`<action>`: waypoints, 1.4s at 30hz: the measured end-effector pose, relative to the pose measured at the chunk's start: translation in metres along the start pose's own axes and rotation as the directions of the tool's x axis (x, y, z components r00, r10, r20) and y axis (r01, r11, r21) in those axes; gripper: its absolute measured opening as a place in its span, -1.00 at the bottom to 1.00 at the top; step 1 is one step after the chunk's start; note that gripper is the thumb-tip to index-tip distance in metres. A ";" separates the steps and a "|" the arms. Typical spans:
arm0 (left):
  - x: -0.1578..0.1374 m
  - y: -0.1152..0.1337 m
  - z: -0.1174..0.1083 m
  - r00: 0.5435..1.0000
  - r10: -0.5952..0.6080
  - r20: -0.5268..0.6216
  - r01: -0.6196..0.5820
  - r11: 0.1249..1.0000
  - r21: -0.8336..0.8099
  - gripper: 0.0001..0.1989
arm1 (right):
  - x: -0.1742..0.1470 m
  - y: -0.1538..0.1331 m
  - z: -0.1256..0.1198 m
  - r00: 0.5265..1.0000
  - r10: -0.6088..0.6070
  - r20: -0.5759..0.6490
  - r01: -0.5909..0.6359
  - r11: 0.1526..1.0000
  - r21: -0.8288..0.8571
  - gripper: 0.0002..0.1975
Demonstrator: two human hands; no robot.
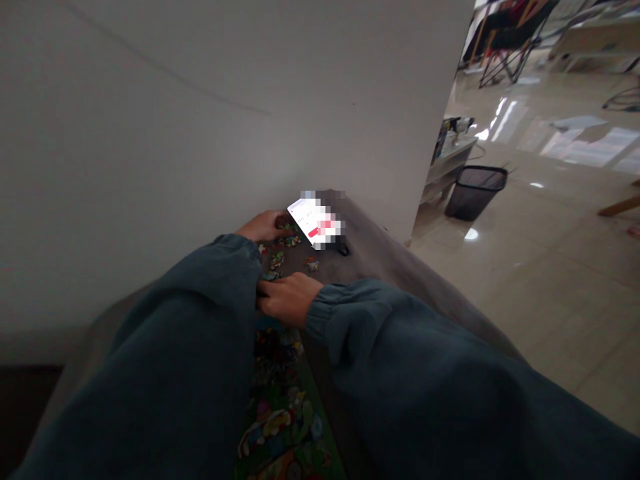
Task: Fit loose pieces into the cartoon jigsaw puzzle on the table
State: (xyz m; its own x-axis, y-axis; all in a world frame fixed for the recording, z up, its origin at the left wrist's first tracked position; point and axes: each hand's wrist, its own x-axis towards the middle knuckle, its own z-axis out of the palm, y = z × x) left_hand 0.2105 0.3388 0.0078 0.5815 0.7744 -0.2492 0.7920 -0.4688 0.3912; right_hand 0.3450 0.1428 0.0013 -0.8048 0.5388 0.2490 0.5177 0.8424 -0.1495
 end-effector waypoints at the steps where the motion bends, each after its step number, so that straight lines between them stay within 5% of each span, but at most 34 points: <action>1: -0.001 0.001 0.000 1.000 0.006 0.006 -0.006 1.000 0.002 -0.60 | 0.000 0.000 0.000 1.000 0.001 -0.002 -0.001 1.000 -0.001 -0.66; 13: -0.015 -0.012 -0.015 0.970 -0.241 -0.022 0.241 0.950 0.200 -0.62 | -0.001 -0.001 0.003 0.999 -0.010 -0.030 0.010 1.000 -0.002 -0.68; 23: -0.020 -0.013 -0.013 0.972 -0.236 -0.009 0.229 0.934 0.276 -0.62 | 0.002 0.000 0.005 1.000 -0.013 0.010 0.013 1.000 0.011 -0.67; 31: -0.027 -0.022 -0.021 0.968 -0.248 -0.036 0.251 0.948 0.196 -0.65 | 0.000 -0.001 0.006 1.000 -0.012 0.005 0.012 1.000 0.000 -0.68; 42: -0.079 -0.051 -0.039 0.949 -0.301 -0.092 0.304 0.952 0.024 -0.74 | 0.001 0.001 0.009 1.000 -0.017 0.023 0.016 1.000 0.008 -0.67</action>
State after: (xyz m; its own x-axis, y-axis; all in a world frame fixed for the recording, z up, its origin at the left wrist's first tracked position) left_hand 0.1167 0.3180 0.0420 0.2965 0.9153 -0.2727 0.9356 -0.2211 0.2752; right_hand 0.3422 0.1440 -0.0073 -0.8198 0.5247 0.2294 0.5019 0.8512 -0.1535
